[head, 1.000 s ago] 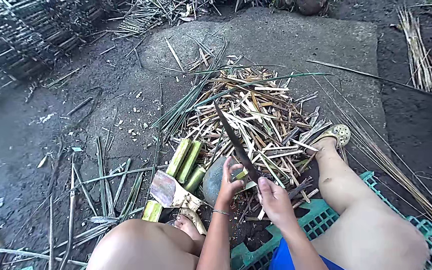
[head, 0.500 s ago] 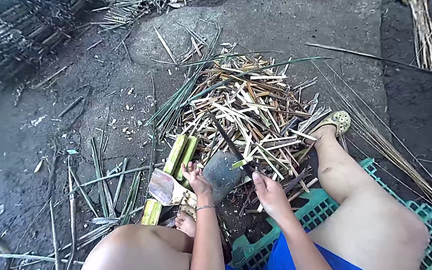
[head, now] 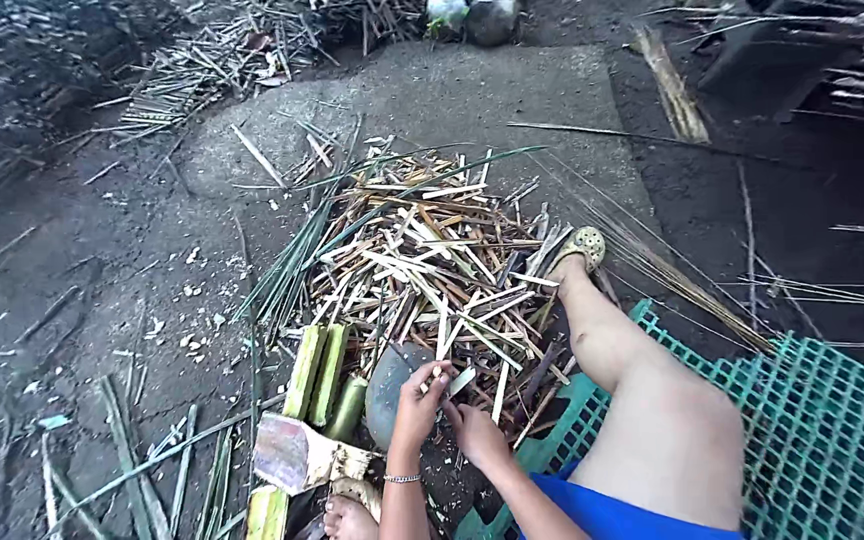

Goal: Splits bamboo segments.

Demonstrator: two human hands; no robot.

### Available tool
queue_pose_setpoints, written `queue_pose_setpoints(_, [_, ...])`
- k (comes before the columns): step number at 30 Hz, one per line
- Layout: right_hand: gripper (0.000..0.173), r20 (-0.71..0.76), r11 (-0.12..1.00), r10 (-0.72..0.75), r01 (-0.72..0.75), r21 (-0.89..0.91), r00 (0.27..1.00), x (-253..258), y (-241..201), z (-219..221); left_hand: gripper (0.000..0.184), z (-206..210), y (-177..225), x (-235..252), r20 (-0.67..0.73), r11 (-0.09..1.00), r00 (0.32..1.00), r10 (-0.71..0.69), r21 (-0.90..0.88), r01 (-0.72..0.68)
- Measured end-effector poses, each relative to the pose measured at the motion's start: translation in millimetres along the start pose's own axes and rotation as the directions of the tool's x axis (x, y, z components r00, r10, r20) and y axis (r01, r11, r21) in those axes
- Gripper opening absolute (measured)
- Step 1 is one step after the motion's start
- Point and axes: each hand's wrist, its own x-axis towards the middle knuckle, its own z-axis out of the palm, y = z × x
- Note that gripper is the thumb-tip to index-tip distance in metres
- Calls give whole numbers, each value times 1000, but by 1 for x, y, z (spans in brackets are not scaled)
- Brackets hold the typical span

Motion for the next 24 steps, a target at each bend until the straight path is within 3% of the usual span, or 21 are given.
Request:
queue_pose_setpoints(2, [68, 19, 1000, 25, -25, -18, 999, 14, -3, 3, 27, -2, -7, 6, 47, 996, 997, -54, 73, 51])
queue_pose_setpoints(5, [71, 83, 998, 51, -48, -34, 995, 15, -9, 2, 30, -3, -3, 1, 57, 994, 998, -28, 108, 22])
queue_pose_setpoints(10, [77, 99, 990, 1, -15, 143, 995, 30, 7, 9, 39, 19, 51, 25, -92, 978, 976, 195, -53, -201])
queue_pose_setpoints(11, [77, 100, 986, 3, -19, 164, 995, 32, 8, 10, 47, 27, 68, 40, -139, 976, 974, 180, -100, -194])
queue_pose_setpoints(13, [77, 110, 983, 10, -30, 184, 994, 31, 9, 12, 82, 39, 99, 74, -152, 990, 988, 0, -139, -22])
queue_pose_setpoints(15, [76, 127, 981, 9, -34, 193, 992, 28, 8, 12, 96, 42, 116, 98, -244, 971, 953, -180, -201, 132])
queue_pose_setpoints(16, [77, 144, 981, 12, -39, 190, 990, 27, 9, 11, 93, 42, 120, 101, -319, 959, 924, -212, -249, 134])
queue_pose_setpoints(18, [77, 153, 980, 18, -48, 193, 988, 30, 10, 7, 75, 37, 124, 92, -423, 958, 896, -137, -288, 10])
queue_pose_setpoints(21, [76, 181, 967, 45, -88, 240, 982, 32, 11, 10, 26, 15, 114, 66, -488, 952, 872, 21, -258, -167])
queue_pose_setpoints(22, [75, 195, 959, 52, -104, 264, 979, 31, 10, 10, 20, 5, 109, 60, -512, 953, 857, 54, -230, -198])
queue_pose_setpoints(24, [70, 222, 924, 50, -130, 360, 974, 27, 11, 10, 30, -13, 100, 54, -617, 964, 787, 2, -208, -165])
